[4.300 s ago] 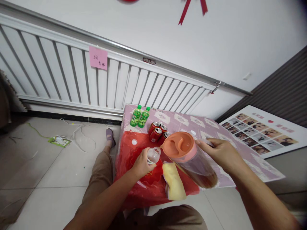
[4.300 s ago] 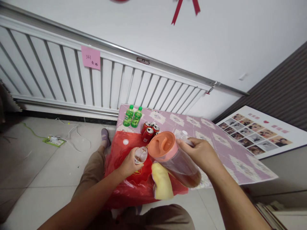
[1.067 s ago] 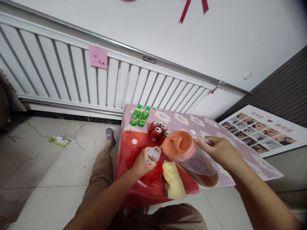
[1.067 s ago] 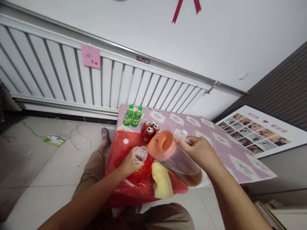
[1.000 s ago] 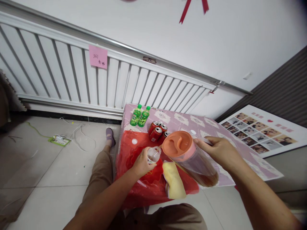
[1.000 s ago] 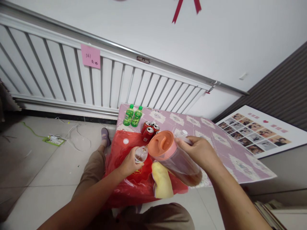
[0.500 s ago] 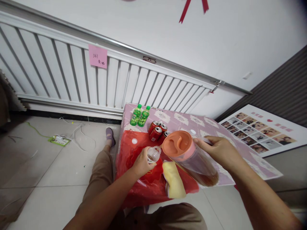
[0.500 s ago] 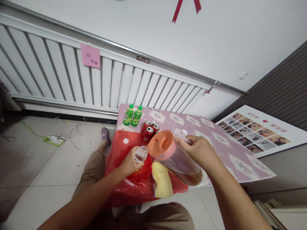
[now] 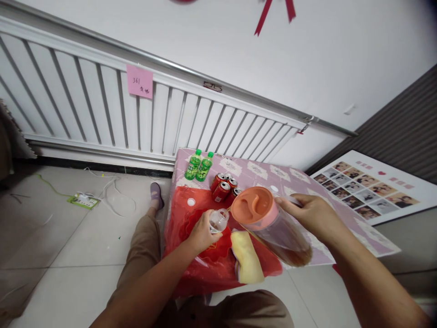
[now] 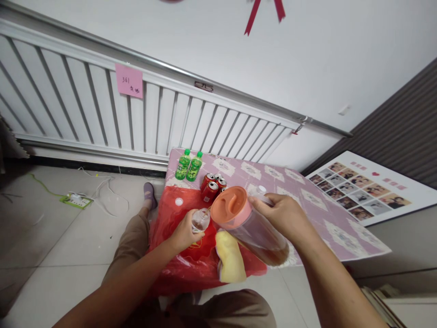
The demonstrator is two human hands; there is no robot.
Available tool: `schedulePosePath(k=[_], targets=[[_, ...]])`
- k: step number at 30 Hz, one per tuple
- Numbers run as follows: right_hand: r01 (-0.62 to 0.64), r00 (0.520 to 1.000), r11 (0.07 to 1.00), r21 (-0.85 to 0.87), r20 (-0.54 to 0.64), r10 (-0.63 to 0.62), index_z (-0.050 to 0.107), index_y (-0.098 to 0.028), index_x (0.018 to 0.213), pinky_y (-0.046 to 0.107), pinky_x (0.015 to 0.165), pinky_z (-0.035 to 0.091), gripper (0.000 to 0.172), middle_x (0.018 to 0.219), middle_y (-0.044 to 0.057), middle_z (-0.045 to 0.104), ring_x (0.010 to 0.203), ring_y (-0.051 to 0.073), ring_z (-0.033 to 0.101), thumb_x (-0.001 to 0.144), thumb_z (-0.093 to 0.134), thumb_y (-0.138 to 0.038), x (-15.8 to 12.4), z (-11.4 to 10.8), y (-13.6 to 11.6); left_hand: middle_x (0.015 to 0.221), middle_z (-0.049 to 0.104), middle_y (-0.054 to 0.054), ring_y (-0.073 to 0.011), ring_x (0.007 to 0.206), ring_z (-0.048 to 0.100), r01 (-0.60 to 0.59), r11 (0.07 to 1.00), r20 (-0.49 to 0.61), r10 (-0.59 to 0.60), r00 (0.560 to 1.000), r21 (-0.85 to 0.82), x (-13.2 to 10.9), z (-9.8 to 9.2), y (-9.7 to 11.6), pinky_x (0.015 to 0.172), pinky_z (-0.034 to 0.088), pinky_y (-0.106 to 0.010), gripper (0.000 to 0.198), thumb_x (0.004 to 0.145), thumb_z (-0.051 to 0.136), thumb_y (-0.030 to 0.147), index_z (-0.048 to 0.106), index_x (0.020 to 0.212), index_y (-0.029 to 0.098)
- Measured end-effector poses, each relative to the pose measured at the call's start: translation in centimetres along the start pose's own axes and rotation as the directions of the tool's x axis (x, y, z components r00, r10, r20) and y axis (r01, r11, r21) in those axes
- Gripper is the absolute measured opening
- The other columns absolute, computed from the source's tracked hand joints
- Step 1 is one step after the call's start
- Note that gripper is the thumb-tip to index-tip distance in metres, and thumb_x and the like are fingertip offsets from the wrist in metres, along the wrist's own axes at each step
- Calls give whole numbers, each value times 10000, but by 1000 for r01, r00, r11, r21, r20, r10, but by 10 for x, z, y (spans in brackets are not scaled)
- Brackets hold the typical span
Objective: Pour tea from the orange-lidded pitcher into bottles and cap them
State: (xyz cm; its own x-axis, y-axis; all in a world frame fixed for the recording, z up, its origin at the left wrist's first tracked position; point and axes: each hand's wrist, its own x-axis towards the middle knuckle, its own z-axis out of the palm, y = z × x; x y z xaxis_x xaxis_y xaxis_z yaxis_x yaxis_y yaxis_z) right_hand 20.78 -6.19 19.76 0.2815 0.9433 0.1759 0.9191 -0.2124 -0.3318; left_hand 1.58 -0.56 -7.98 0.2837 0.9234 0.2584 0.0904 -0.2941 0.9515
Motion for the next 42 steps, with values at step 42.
schedulePosePath(k=[42], targets=[[18, 1000, 1000, -9, 5, -18, 366, -232, 502, 256, 415, 198, 521, 499, -58, 279, 455, 88, 270, 752, 577, -637, 3, 1, 0, 1309, 590, -124, -299, 1228, 585, 0, 1000, 2, 0, 1000, 17, 0, 1, -1, 1035, 484, -445, 788, 655, 802, 154, 416, 1340, 207]])
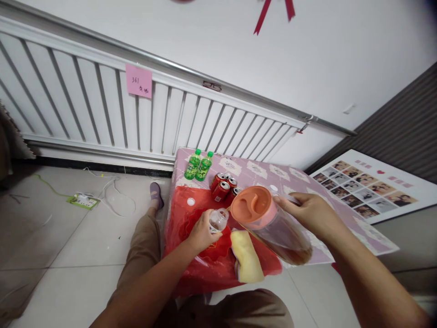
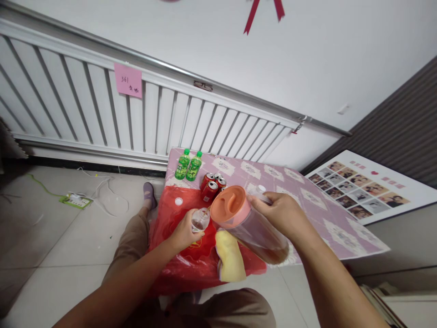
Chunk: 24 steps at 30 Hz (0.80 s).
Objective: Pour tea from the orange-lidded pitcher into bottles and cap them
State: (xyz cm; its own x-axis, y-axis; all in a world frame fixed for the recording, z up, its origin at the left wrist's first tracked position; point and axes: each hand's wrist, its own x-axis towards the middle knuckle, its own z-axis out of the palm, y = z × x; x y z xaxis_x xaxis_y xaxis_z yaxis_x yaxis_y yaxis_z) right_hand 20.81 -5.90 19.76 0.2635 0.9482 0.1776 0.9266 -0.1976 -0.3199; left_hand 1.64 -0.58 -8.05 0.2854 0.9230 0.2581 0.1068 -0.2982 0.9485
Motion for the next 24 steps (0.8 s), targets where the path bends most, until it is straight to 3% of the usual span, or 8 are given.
schedulePosePath(k=[24], targets=[[-32, 999, 999, -3, 28, 32, 389, -230, 499, 266, 422, 209, 544, 480, -54, 317, 457, 94, 291, 730, 612, -668, 1, 1, -4, 1317, 593, -120, -317, 1239, 583, -12, 1000, -10, 12, 1000, -7, 0, 0, 0, 1064, 469, -465, 801, 646, 808, 169, 422, 1346, 223]])
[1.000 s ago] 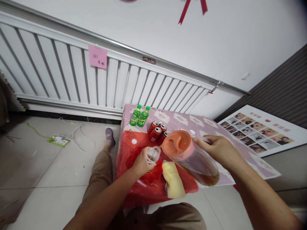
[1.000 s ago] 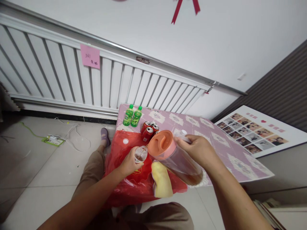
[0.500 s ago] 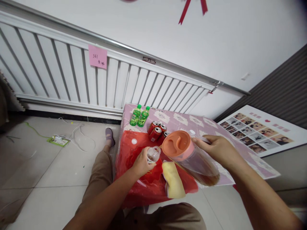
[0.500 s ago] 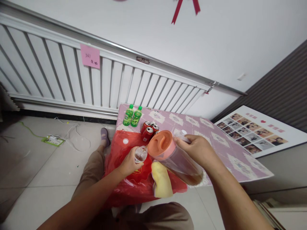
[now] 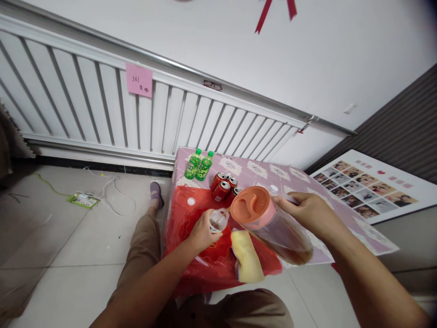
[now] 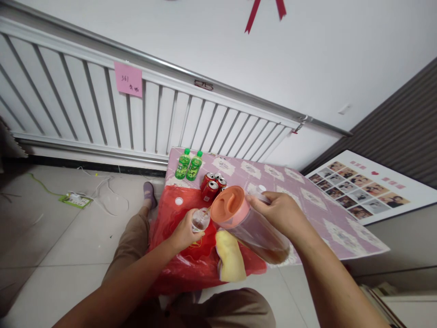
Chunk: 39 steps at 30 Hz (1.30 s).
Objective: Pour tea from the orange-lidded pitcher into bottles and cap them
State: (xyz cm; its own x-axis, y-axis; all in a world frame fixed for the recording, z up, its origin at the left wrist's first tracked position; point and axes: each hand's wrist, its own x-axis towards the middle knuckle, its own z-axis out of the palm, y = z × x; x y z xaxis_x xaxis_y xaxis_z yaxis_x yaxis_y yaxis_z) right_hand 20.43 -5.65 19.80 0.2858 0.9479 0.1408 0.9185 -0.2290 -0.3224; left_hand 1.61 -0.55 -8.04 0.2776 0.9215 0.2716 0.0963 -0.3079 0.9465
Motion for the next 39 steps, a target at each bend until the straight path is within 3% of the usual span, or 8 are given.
schedulePosePath(k=[39], targets=[[49, 999, 999, -23, 15, -49, 367, -229, 503, 259, 414, 217, 569, 497, -59, 293, 462, 96, 286, 755, 608, -679, 3, 3, 0, 1311, 596, -110, -307, 1231, 586, -3, 1000, -11, 3, 1000, -15, 0, 0, 0, 1061, 466, -463, 804, 636, 826, 168, 436, 1336, 239]])
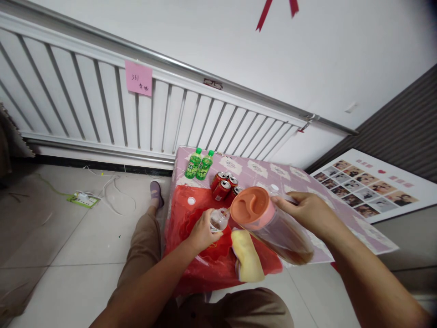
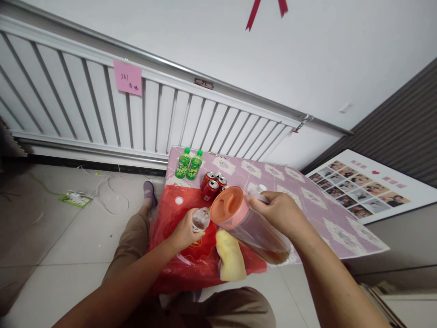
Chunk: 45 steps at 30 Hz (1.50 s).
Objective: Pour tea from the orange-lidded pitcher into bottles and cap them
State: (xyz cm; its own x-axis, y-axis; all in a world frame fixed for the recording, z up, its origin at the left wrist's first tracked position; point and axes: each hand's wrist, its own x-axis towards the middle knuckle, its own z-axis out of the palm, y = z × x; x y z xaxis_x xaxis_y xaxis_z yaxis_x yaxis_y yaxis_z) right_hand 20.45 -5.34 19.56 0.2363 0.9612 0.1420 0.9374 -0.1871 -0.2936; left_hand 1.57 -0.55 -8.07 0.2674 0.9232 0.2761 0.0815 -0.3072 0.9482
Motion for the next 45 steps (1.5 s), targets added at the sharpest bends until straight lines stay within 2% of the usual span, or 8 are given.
schedulePosePath(k=[8, 16, 20, 26, 31, 39, 43, 45], targets=[[15, 1000, 1000, 2, -4, -15, 365, -227, 496, 256, 413, 215, 582, 486, -58, 290, 457, 95, 285, 756, 593, -696, -1, 1, -2, 1328, 593, -109, -309, 1243, 584, 11, 1000, -1, -11, 1000, -3, -1, 0, 0, 1061, 473, -460, 815, 637, 828, 166, 434, 1346, 244], [-31, 999, 1000, -3, 16, 31, 387, -225, 523, 256, 431, 223, 573, 505, -51, 315, 477, 100, 300, 745, 591, -712, 0, 6, 4, 1330, 588, -117, -317, 1250, 576, -1, 1000, 8, 1, 1000, 29, 0, 0, -2, 1073, 460, -460, 799, 655, 815, 184, 420, 1348, 238], [-45, 999, 997, 69, 3, 45, 366, -227, 499, 254, 426, 210, 589, 495, -52, 289, 471, 97, 285, 712, 609, -719, -3, 11, 8, 1343, 574, -131, -320, 1260, 569, -7, 999, 15, 6, 1000, 41, 0, 1, -4, 1082, 455, -474, 799, 666, 811, 195, 409, 1355, 230], [-78, 996, 976, 202, 56, 68, 557, -201, 575, 256, 475, 323, 484, 550, -17, 459, 533, 131, 399, 749, 601, -650, -6, 24, 25, 1361, 560, -144, -315, 1258, 568, 13, 999, 30, -15, 999, 46, 0, -1, -1, 1094, 445, -482, 815, 660, 813, 174, 410, 1367, 217], [-101, 995, 952, 290, 53, 89, 516, -208, 562, 253, 475, 286, 495, 546, -33, 388, 529, 119, 347, 770, 597, -650, -7, 37, 46, 1371, 557, -154, -329, 1288, 549, 14, 998, 25, -15, 1000, 54, 0, -1, 0, 1103, 438, -482, 819, 656, 816, 168, 412, 1368, 193], [-91, 996, 903, 419, 38, 83, 459, -215, 529, 246, 479, 252, 493, 541, -44, 322, 537, 110, 290, 758, 610, -625, -8, 54, 63, 1381, 555, -134, -284, 1281, 555, 48, 998, 48, -49, 998, 38, -1, -3, 2, 1103, 442, -466, 792, 665, 807, 144, 416, 1350, 217], [-119, 993, 867, 485, 34, 117, 496, -204, 530, 243, 488, 266, 468, 541, -41, 357, 547, 110, 315, 732, 657, -594, -8, 56, 72, 1378, 562, -135, -283, 1290, 556, 61, 998, 45, -63, 997, 31, -2, 0, -1, 1126, 425, -467, 829, 640, 821, 134, 412, 1358, 206], [-141, 985, 825, 547, -6, 173, 540, -199, 539, 247, 483, 274, 438, 538, -38, 387, 540, 111, 331, 697, 691, -578, -7, 56, 79, 1374, 565, -138, -283, 1289, 561, 56, 998, 38, -57, 998, 30, -2, 1, -2, 1129, 425, -466, 832, 637, 820, 134, 412, 1360, 196]])
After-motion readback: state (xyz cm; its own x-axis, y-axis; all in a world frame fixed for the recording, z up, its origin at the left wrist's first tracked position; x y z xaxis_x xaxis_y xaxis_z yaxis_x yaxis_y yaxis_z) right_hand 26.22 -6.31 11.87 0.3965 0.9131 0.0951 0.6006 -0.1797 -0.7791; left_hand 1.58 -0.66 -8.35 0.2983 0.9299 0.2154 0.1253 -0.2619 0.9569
